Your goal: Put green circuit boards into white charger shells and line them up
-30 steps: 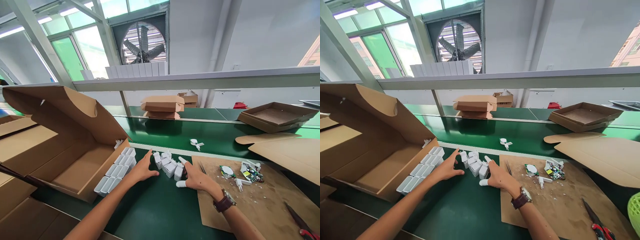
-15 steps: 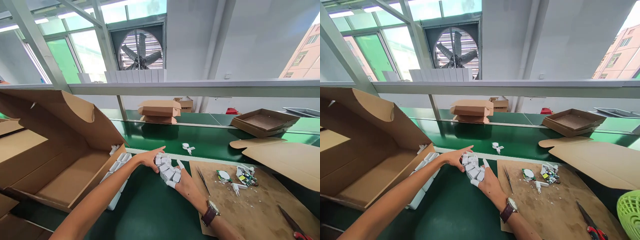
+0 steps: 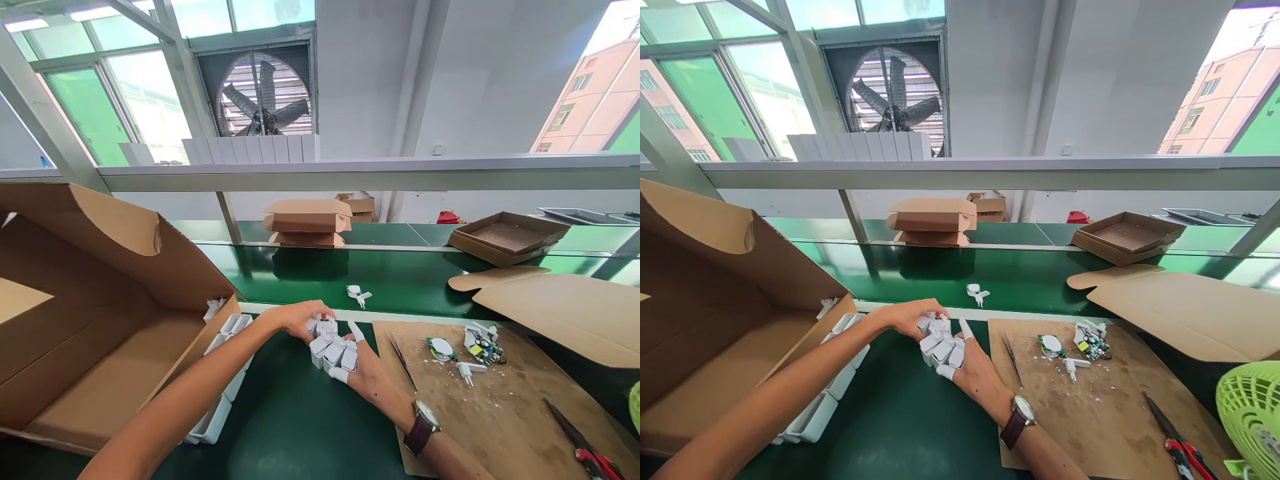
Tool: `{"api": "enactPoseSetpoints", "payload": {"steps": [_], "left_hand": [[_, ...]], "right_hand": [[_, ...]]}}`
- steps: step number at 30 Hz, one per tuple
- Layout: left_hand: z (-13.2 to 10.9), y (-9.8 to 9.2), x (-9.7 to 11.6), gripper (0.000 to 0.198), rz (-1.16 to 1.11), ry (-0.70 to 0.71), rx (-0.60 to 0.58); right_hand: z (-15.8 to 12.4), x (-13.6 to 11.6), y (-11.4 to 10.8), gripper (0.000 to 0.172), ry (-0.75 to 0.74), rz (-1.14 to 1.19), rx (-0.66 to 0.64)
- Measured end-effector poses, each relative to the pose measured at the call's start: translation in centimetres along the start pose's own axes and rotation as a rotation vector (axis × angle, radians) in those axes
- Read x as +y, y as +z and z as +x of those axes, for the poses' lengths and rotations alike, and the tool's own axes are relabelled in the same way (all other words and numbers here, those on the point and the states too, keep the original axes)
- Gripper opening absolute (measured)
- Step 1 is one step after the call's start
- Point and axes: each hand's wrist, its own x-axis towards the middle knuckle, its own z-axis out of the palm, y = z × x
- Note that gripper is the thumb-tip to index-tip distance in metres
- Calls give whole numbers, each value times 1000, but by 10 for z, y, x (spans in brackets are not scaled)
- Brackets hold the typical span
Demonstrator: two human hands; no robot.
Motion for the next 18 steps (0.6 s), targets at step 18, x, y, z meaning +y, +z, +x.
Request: {"api": "enactPoseSetpoints", "payload": {"steps": [18], "left_hand": [[-69,18,14,49,63,-317,76]], "right_hand": [[-2,-3,-12,93,-24,134,-120]]}}
